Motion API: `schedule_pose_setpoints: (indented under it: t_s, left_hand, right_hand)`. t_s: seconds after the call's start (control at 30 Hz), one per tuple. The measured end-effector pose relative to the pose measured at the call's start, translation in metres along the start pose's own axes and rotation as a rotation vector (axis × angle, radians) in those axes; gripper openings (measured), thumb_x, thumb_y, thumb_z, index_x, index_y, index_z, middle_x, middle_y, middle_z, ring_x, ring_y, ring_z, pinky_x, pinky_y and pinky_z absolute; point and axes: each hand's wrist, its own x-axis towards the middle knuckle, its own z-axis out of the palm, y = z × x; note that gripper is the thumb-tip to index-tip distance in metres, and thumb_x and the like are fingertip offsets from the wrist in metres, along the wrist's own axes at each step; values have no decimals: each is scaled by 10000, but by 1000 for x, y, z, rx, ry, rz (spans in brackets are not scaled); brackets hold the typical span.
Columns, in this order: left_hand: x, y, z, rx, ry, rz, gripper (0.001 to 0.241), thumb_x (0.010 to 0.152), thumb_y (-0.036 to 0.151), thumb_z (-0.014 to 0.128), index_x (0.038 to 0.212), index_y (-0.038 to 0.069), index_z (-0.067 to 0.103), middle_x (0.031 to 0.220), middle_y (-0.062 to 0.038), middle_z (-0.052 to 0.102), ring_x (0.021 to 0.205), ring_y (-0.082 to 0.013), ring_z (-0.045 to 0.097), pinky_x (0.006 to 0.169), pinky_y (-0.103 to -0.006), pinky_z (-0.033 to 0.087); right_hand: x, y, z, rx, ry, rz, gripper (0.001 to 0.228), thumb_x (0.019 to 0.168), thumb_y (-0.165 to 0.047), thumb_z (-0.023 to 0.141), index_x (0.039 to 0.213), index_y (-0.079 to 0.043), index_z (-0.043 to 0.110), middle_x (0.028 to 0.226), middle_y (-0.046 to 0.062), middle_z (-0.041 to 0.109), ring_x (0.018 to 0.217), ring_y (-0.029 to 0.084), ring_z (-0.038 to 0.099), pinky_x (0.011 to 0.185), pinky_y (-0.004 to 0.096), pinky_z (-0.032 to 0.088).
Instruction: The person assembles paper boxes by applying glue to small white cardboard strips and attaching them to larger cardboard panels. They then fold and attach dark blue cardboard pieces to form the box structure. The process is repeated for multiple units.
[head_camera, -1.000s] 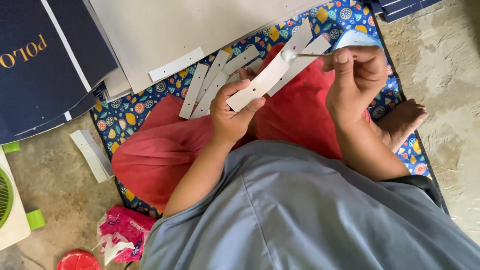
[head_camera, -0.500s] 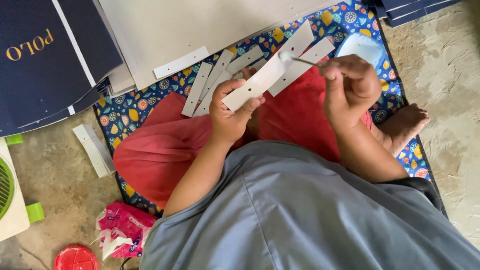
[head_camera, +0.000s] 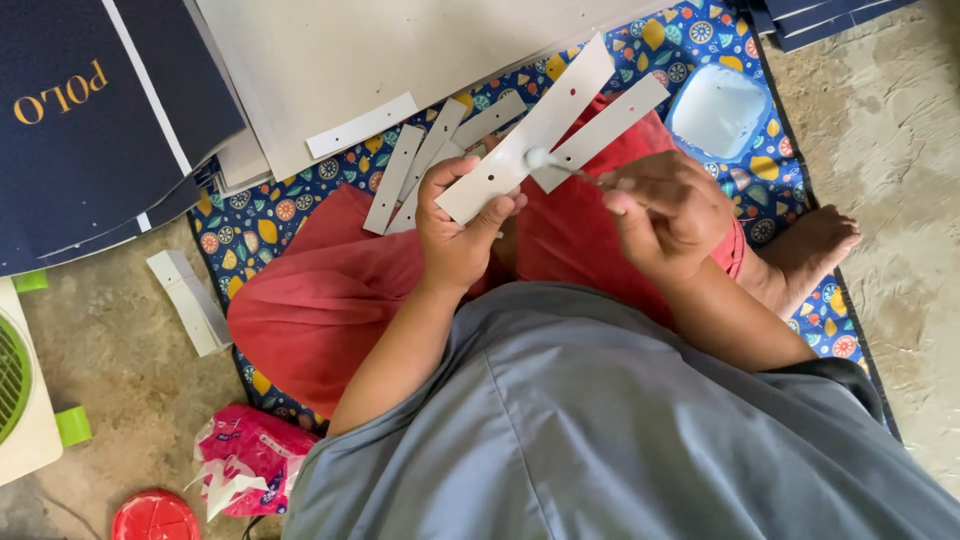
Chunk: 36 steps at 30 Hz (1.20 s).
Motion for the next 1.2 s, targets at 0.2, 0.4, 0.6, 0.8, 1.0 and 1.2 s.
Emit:
schedule_pose_setpoints:
  t_s: [0.2,0.4,0.6,0.8,1.0,1.2]
  left_hand:
    - [-2,-4,0,-19,-5,-14,441,883,-10,797,1235,-9,531,991,-255,756,920,-286,775,808,-478,697]
    - [-2,-9,0,-8,3,-4,437,897,33,798,1229,-11,517,958,-265,752,875,-290,778,801,-486,691]
    - [-3,-4,3,32,-5,21,417,887,36,807,1202,-22,541,967,-259,750,888,-277,776,797,-486,701]
    - [-6,-11,1,34,-33,40,418,893,21,799,1219,-27,542,984,-251,756,905,-263,776,812,-477,688]
    - [-5,-3,4,-5,-56,15,422,883,-32,788,1221,-39,534,985,-266,754,917,-294,775,813,-503,686]
    - [-3,-5,0,8,-35,17,422,896,-25,776,1232,-19,522,975,-260,758,913,-289,776,806,-494,689]
  right_hand:
    - [-2,21,-13,-21,63,28,162,1004,13,756,906,122,686,755,253,686,578,330,607,530,397,479]
    - [2,-14,16,60,-5,-34,130,947,-7,769,876,82,707,749,230,693,598,354,673,532,423,546]
    - [6,-14,14,92,-22,-38,126,945,9,767,891,100,697,766,252,687,612,358,673,534,441,555]
    - [10,-9,12,56,6,-51,134,961,-7,761,904,98,700,775,259,698,606,376,676,533,455,553]
    - [6,21,-6,-13,53,-32,160,1009,22,752,919,128,673,772,264,690,615,384,674,534,438,531]
    - [4,26,-15,-29,71,-17,152,1004,33,761,918,131,683,763,261,700,610,367,667,535,403,507]
